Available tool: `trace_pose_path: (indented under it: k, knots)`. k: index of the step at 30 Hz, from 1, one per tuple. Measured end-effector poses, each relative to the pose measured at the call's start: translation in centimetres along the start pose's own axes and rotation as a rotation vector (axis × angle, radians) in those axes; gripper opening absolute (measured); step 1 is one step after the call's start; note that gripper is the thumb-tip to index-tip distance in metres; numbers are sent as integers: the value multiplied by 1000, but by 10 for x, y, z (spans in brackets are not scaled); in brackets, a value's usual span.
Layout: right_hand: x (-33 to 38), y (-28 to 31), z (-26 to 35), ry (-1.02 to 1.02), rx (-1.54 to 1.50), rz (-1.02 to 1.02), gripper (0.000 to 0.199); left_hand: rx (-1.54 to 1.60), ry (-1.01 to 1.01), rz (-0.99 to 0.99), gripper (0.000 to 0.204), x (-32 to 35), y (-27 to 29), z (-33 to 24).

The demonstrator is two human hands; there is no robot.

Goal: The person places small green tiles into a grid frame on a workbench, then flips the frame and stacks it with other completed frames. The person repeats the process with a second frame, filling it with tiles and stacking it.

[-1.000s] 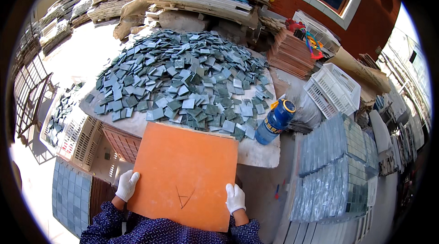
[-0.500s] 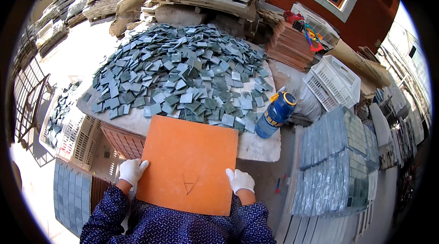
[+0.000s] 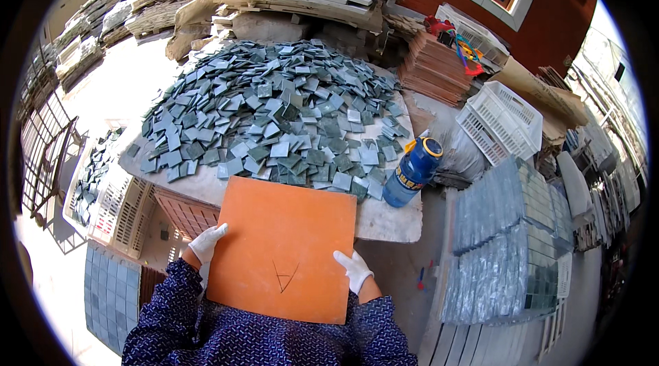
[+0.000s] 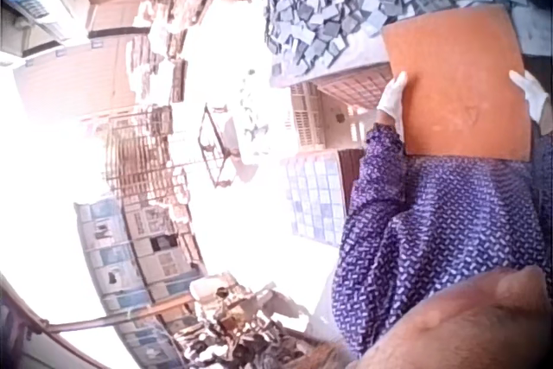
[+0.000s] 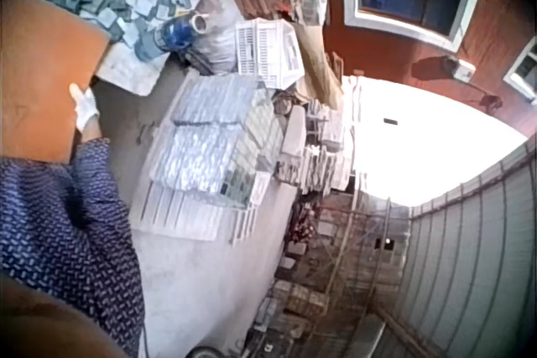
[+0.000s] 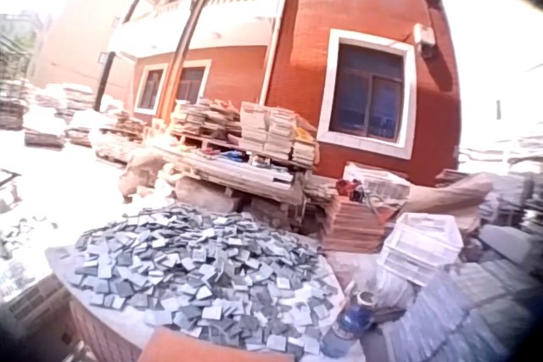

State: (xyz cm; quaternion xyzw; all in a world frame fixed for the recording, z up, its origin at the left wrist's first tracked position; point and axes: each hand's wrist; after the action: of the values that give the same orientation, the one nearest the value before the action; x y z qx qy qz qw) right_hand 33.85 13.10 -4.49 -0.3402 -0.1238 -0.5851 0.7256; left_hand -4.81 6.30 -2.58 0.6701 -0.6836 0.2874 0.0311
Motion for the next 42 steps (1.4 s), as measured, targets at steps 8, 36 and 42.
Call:
trace_pose_path:
  k: [8, 36, 42]
  knots:
    - [6, 2, 12, 212, 97, -26, 46, -148, -142, -158, 44, 20, -19, -28]
    - [-21, 22, 33, 1485, 1522, -209, 23, -1631, -1028, -350, 36, -4, 14, -7]
    - [-81, -27, 88, 1259, 1458, -156, 21, -1491, -1020, -430, 32, -71, -19, -58]
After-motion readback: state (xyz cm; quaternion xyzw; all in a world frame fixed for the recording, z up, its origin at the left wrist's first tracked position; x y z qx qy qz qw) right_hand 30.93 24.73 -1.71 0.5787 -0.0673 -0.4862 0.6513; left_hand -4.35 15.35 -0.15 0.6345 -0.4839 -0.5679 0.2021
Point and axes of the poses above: each hand's wrist, its own x-axis away from the middle knuckle, its own y-axis out of the back of the hand, z = x × y, and after that the axes turned 4 degrees about -x, right-handed
